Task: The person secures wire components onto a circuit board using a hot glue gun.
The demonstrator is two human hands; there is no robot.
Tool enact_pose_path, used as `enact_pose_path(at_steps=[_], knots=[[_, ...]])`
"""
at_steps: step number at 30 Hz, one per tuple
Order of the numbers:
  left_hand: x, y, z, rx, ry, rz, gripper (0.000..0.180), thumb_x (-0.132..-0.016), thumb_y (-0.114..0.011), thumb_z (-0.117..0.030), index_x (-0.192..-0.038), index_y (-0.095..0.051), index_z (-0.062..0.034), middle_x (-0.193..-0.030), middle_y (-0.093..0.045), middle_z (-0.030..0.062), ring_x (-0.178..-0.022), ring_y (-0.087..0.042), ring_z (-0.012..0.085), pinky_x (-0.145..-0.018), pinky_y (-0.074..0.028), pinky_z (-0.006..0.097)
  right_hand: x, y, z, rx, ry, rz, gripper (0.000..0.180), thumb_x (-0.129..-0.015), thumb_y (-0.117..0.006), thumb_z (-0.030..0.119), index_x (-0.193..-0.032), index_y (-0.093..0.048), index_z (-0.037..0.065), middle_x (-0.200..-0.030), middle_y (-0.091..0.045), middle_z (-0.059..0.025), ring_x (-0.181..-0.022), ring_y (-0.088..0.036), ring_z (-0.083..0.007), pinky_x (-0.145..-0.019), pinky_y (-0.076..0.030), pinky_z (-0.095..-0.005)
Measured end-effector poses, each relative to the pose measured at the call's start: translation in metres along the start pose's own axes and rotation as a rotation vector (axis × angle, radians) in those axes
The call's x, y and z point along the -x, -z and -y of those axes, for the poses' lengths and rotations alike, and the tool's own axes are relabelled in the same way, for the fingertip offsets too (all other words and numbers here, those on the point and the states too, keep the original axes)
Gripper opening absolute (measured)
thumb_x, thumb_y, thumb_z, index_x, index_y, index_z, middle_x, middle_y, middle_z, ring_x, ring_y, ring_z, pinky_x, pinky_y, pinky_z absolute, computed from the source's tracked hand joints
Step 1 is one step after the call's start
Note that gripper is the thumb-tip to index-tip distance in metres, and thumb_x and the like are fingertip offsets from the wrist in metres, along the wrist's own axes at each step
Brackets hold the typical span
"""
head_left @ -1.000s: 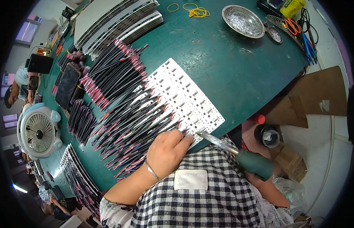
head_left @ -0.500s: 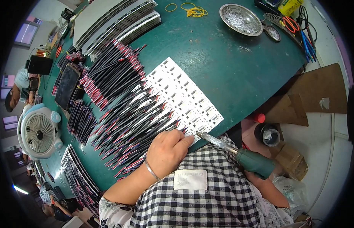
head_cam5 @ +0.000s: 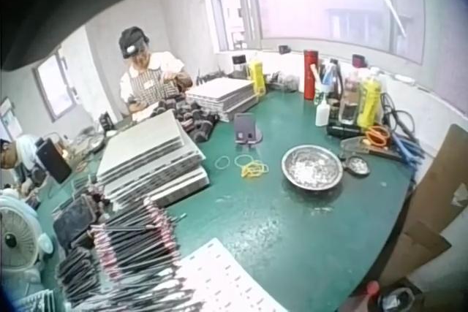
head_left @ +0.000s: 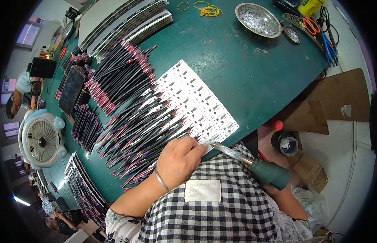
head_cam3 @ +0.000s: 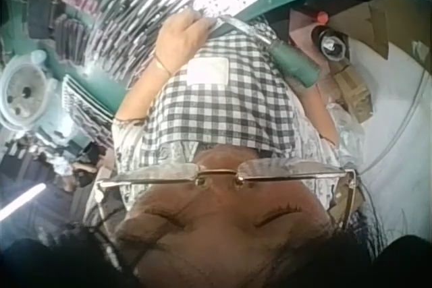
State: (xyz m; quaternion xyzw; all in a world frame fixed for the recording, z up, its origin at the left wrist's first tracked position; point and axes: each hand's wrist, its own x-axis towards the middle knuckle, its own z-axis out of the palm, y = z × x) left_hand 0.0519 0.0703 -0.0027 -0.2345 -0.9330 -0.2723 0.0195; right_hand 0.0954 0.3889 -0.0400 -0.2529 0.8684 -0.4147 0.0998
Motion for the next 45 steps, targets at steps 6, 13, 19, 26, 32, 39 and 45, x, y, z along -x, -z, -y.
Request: enact_pose_path(at_steps=[6, 13, 19, 26, 32, 39, 45], knots=[[0.006, 0.003, 0.001, -0.007, -0.003, -0.03, 0.033, -0.062, -0.069, -0.001, -0.094, -0.069, -0.0093, -0.08, -0.055, 0.0027, -0.071, -0.057, 0.0201, -0.061, -0.047, 0.032, -0.042, 0.009, 0.023, -1.028, -0.233, -0.364, 0.053, -0.091, -0.054, 0.035, -0.131, -0.043, 0.002, -0.116, -0.059, -0.0127, -0.098, -0.061, -0.0232, -0.097, -0.045, -0.0398], [0.012, -0.002, 0.009, 0.075, -0.035, -0.041, 0.029, -0.069, -0.07, -0.01, -0.098, -0.067, -0.0101, -0.081, -0.056, 0.0033, -0.072, -0.058, 0.0211, -0.062, -0.047, 0.033, -0.127, -0.042, 0.034, -1.341, -0.041, -0.514, 0.049, -0.094, -0.047, 0.028, -0.133, -0.037, 0.0, -0.131, -0.047, -0.0188, -0.121, -0.046, -0.0281, -0.111, -0.029, -0.0458], [0.018, 0.023, 0.011, 0.236, 0.036, 0.036, 0.02, -0.073, -0.067, -0.011, -0.093, -0.066, -0.0093, -0.084, -0.056, 0.0055, -0.077, -0.059, 0.0236, -0.069, -0.05, 0.035, -0.147, -0.055, 0.044, -1.329, -0.013, -0.456, 0.046, -0.095, -0.043, 0.027, -0.132, -0.038, 0.0, -0.13, -0.048, -0.0184, -0.119, -0.048, -0.0269, -0.11, -0.031, -0.0452], [-0.063, 0.117, 0.11, -0.418, 0.131, -0.369, 0.025, -0.072, -0.063, -0.004, -0.097, -0.064, -0.0058, -0.093, -0.06, 0.0108, -0.092, -0.055, 0.0304, -0.083, -0.045, 0.041, -0.151, -0.055, 0.036, -1.359, -0.03, -0.515, 0.042, -0.096, -0.041, 0.024, -0.131, -0.039, 0.002, -0.127, -0.048, -0.0184, -0.115, -0.05, -0.0275, -0.107, -0.036, -0.0441], [-0.066, 0.103, 0.165, -0.662, 0.242, -0.204, 0.04, -0.069, -0.068, -0.006, -0.108, -0.058, -0.0079, -0.093, -0.055, 0.0094, -0.092, -0.054, 0.0287, -0.083, -0.044, 0.039, -0.149, -0.054, 0.039, -1.346, -0.087, -0.507, 0.043, -0.095, -0.043, 0.025, -0.132, -0.039, 0.002, -0.127, -0.048, -0.0182, -0.114, -0.05, -0.0291, -0.104, -0.038, -0.0447], [-0.063, 0.102, 0.178, -0.549, 0.204, -0.249, 0.03, -0.07, -0.067, -0.006, -0.098, -0.056, -0.0086, -0.095, -0.055, 0.0091, -0.09, -0.052, 0.029, -0.081, -0.044, 0.04, -0.151, -0.052, 0.038, -1.354, -0.087, -0.503, 0.044, -0.094, -0.046, 0.024, -0.132, -0.038, 0.002, -0.126, -0.051, -0.0221, -0.107, -0.055, -0.0293, -0.093, -0.047, -0.0474], [-0.05, 0.113, 0.165, -0.569, 0.144, -0.429, 0.032, -0.076, -0.056, 0.003, -0.105, -0.054, -0.0093, -0.084, -0.058, 0.0099, -0.082, -0.056, 0.0302, -0.075, -0.045, 0.04, -0.15, -0.052, 0.034, -1.43, -0.087, -0.497, 0.045, -0.095, -0.047, 0.027, -0.131, -0.039, 0.003, -0.126, -0.051, -0.0199, -0.105, -0.056, -0.0285, -0.094, -0.046, -0.0466]])
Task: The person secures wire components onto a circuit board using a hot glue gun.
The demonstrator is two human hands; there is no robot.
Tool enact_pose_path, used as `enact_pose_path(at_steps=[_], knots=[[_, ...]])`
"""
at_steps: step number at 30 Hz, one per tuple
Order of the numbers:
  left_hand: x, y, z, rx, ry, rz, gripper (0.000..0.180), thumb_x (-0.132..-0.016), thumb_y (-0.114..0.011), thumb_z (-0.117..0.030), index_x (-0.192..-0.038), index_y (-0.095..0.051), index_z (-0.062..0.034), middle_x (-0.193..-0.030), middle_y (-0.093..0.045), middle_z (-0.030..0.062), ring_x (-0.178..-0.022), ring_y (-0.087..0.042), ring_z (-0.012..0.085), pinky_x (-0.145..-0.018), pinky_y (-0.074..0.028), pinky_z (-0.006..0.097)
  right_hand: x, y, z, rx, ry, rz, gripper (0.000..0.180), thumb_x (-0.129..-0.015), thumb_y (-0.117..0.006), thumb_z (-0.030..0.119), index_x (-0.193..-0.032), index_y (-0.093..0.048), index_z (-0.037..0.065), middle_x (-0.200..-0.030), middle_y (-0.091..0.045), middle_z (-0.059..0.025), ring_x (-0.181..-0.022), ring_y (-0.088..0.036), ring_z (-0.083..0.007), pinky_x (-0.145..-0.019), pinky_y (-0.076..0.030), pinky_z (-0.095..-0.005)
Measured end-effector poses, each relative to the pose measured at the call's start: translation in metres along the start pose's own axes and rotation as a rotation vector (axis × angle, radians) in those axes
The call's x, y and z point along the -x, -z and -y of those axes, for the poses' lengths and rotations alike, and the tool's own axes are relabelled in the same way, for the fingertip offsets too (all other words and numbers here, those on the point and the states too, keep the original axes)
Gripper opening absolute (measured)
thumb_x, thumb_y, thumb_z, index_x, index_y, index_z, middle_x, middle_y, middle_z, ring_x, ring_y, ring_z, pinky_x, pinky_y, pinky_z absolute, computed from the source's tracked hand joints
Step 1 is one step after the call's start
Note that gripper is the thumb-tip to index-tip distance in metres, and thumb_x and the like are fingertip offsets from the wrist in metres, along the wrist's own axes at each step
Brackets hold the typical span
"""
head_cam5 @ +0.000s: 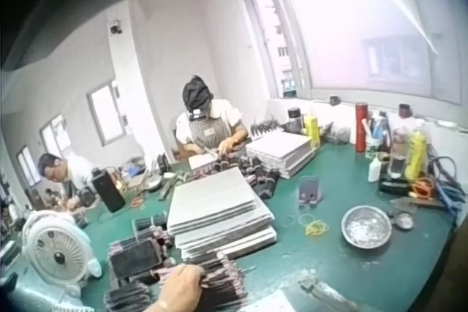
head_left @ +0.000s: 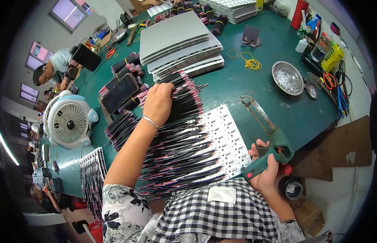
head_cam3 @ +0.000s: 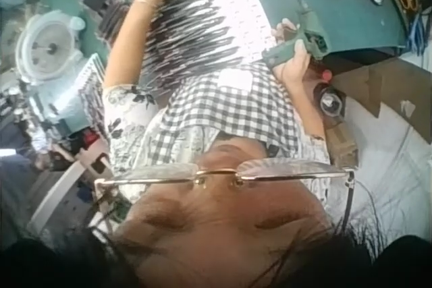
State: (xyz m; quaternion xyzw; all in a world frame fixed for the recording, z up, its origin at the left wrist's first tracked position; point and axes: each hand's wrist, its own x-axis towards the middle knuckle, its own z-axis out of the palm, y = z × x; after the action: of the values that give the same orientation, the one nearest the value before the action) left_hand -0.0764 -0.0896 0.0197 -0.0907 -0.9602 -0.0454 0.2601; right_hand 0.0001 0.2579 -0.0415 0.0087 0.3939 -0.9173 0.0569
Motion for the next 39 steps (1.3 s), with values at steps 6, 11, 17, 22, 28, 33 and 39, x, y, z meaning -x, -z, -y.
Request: enact_pose_path(at_steps=[6, 11, 17, 22, 28, 33, 39], knots=[[-0.042, 0.066, -0.026, 0.21, 0.105, -0.142, 0.035, -0.083, -0.052, 0.007, -0.115, -0.055, -0.0071, -0.083, -0.058, 0.0083, -0.07, -0.059, 0.0211, -0.066, -0.051, 0.031, 0.0, 0.006, 0.0, -0.047, -0.026, -0.046, 0.046, -0.094, -0.047, 0.029, -0.131, -0.039, 0.003, -0.127, -0.051, -0.0186, -0.102, -0.058, -0.0278, -0.097, -0.044, -0.0455], [-0.094, 0.06, -0.07, 1.049, 0.169, -0.48, 0.016, -0.098, -0.051, -0.011, -0.111, -0.055, -0.0045, -0.079, -0.056, 0.0038, -0.067, -0.055, 0.009, -0.063, -0.047, 0.023, 0.0, 0.005, 0.002, -0.124, -0.05, -0.062, 0.046, -0.093, -0.048, 0.03, -0.13, -0.039, 0.004, -0.126, -0.051, -0.0177, -0.097, -0.06, -0.0257, -0.099, -0.042, -0.0435], [-0.093, 0.068, -0.047, 0.151, 0.143, -0.252, 0.023, -0.086, -0.053, -0.002, -0.109, -0.056, -0.0065, -0.087, -0.064, 0.016, -0.08, -0.063, 0.0322, -0.069, -0.05, 0.039, 0.003, 0.014, 0.011, -0.17, -0.049, -0.097, 0.044, -0.093, -0.048, 0.03, -0.128, -0.04, 0.005, -0.127, -0.051, -0.0163, -0.093, -0.061, -0.023, -0.101, -0.04, -0.0428], [-0.066, 0.058, -0.021, -0.111, 0.245, 0.165, 0.014, -0.087, -0.057, -0.015, -0.099, -0.058, -0.0061, -0.084, -0.065, 0.0185, -0.08, -0.063, 0.0386, -0.068, -0.049, 0.048, -0.001, 0.008, 0.008, -0.165, -0.088, -0.106, 0.044, -0.093, -0.049, 0.03, -0.128, -0.041, 0.005, -0.126, -0.051, -0.0163, -0.09, -0.061, -0.0223, -0.101, -0.041, -0.0423], [-0.054, 0.042, -0.006, 0.05, 0.268, 0.449, 0.019, -0.079, -0.069, -0.018, -0.085, -0.061, -0.0012, -0.082, -0.065, 0.0185, -0.083, -0.062, 0.0369, -0.073, -0.048, 0.044, -0.001, 0.013, 0.008, -0.153, -0.063, -0.097, 0.046, -0.094, -0.049, 0.033, -0.129, -0.041, 0.005, -0.126, -0.051, -0.0163, -0.088, -0.062, -0.0209, -0.1, -0.042, -0.0428], [-0.036, 0.035, 0.004, 0.158, 0.341, 0.644, 0.018, -0.074, -0.073, -0.018, -0.08, -0.065, -0.0029, -0.079, -0.066, 0.0169, -0.079, -0.063, 0.034, -0.072, -0.049, 0.042, -0.003, 0.012, 0.008, -0.118, -0.076, -0.119, 0.048, -0.094, -0.048, 0.034, -0.131, -0.04, 0.004, -0.127, -0.051, -0.017, -0.087, -0.063, -0.0201, -0.1, -0.043, -0.0424], [-0.011, 0.012, -0.004, 0.054, 0.295, 0.491, 0.019, -0.076, -0.071, -0.017, -0.087, -0.064, -0.0038, -0.088, -0.063, 0.0146, -0.084, -0.061, 0.0338, -0.074, -0.048, 0.041, -0.004, 0.01, 0.007, -0.13, -0.086, -0.124, 0.048, -0.095, -0.046, 0.033, -0.132, -0.039, 0.004, -0.127, -0.05, -0.0171, -0.087, -0.063, -0.0203, -0.099, -0.043, -0.0423]])
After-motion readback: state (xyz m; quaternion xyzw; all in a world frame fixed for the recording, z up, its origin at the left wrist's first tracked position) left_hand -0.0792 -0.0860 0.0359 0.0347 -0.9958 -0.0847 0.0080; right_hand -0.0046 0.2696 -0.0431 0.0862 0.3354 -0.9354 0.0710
